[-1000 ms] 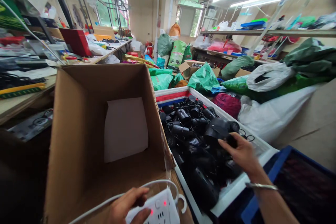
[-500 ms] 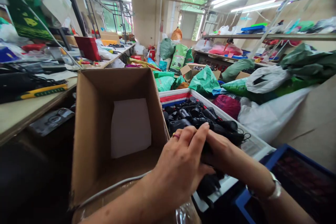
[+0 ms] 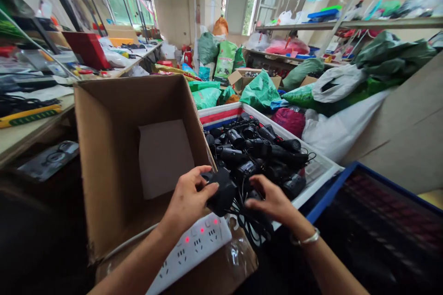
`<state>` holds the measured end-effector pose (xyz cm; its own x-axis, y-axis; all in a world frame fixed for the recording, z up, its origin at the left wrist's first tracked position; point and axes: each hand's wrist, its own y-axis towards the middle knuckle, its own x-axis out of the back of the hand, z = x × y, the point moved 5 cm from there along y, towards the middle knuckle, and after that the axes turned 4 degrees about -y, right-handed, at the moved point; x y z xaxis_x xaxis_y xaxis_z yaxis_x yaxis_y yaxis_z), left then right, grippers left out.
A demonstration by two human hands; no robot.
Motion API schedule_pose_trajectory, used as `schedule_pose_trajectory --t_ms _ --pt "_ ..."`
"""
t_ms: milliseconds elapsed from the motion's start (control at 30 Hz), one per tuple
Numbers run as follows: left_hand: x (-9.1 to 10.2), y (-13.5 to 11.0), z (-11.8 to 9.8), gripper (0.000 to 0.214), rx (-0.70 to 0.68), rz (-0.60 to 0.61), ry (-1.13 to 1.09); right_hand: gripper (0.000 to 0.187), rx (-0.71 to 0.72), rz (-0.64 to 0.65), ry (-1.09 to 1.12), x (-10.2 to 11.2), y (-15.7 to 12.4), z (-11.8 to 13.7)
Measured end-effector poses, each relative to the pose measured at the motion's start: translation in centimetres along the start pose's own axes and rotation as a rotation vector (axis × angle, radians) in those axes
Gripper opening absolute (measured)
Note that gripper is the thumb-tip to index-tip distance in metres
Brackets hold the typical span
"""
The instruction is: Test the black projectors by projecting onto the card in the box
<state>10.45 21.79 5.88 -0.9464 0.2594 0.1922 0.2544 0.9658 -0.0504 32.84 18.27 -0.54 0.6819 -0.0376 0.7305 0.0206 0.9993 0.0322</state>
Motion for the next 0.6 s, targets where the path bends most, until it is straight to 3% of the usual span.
schedule_pose_trajectory --t_ms 100,200,300,367,433,600 --pt "1.1 -0.2 1.7 0.034 0.098 -0.102 -0.198 0.061 -0.103 0.145 -0.007 -3.8 -3.0 -3.5" --pt "1.7 -0.7 3.1 0.042 0.249 -0.067 -0.339 0.032 -0.134 0.187 0.025 -4.4 -4.4 -5.0" --pt "1.0 -1.7 4.2 0.048 0.408 0.198 -0.405 0.019 -0.097 0.137 0.026 -1.7 -3.8 -5.1" --pt "0.6 -2.2 4.8 0.042 0.428 0.307 -0.401 0.014 -0.034 0.112 0.016 0.7 -3.0 -4.6" --pt "0.5 -2.3 5.1 0.036 0.406 0.269 -0.388 0.011 0.031 0.133 0.025 2.6 -2.4 -4.1" --pt "0.8 -1.5 5.3 0.045 0.373 -0.043 -0.448 0.009 0.077 0.182 0.157 6.2 -2.0 -4.4"
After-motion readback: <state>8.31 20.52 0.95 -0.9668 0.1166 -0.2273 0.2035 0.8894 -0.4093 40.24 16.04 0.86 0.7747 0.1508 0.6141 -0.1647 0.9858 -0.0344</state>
